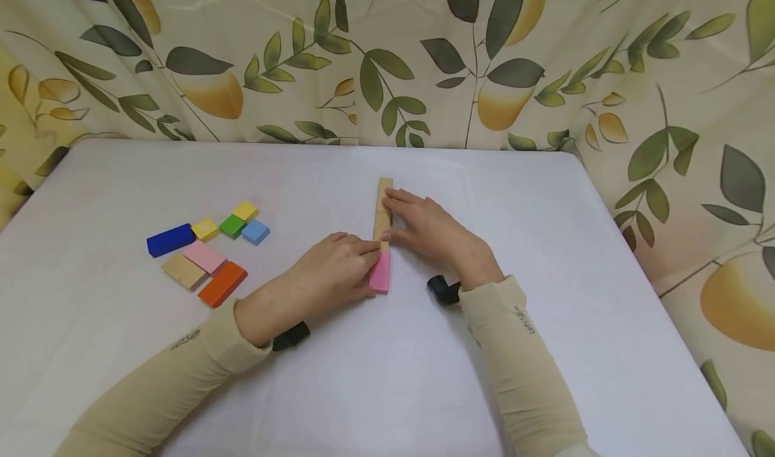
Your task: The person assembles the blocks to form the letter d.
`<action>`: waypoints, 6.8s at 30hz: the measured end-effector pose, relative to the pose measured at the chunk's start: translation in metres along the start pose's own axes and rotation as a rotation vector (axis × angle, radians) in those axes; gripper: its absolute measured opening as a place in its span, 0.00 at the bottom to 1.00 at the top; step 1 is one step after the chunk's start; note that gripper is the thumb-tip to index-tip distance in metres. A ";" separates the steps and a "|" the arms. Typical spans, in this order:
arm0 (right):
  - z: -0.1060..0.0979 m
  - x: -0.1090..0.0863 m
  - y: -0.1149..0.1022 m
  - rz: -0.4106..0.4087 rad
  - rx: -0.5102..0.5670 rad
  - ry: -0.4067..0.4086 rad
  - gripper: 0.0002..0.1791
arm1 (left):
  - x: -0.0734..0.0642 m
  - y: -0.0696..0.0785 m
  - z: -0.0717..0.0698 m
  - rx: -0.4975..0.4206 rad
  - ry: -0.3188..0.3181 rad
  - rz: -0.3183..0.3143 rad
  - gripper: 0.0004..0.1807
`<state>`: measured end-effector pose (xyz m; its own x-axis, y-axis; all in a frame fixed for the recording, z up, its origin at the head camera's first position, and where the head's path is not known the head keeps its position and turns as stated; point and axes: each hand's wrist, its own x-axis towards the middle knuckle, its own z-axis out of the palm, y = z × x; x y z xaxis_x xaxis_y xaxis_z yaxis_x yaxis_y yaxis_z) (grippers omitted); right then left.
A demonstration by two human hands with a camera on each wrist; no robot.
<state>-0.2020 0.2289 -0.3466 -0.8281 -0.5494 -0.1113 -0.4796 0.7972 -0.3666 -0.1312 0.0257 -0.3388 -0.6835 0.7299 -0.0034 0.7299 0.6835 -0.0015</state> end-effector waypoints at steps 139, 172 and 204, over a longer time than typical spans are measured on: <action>-0.005 -0.002 -0.002 0.058 0.070 -0.114 0.42 | -0.069 -0.045 -0.021 -0.192 -0.247 0.052 0.34; -0.002 -0.002 0.002 0.062 0.082 -0.111 0.43 | -0.031 -0.030 -0.019 -0.211 -0.308 -0.035 0.34; -0.003 -0.002 0.002 0.063 0.088 -0.107 0.43 | -0.006 0.008 -0.007 0.083 -0.094 0.056 0.31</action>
<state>-0.2016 0.2323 -0.3445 -0.8176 -0.5267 -0.2327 -0.3969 0.8083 -0.4350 -0.1213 0.0264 -0.3322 -0.6416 0.7606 -0.0992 0.7670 0.6364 -0.0815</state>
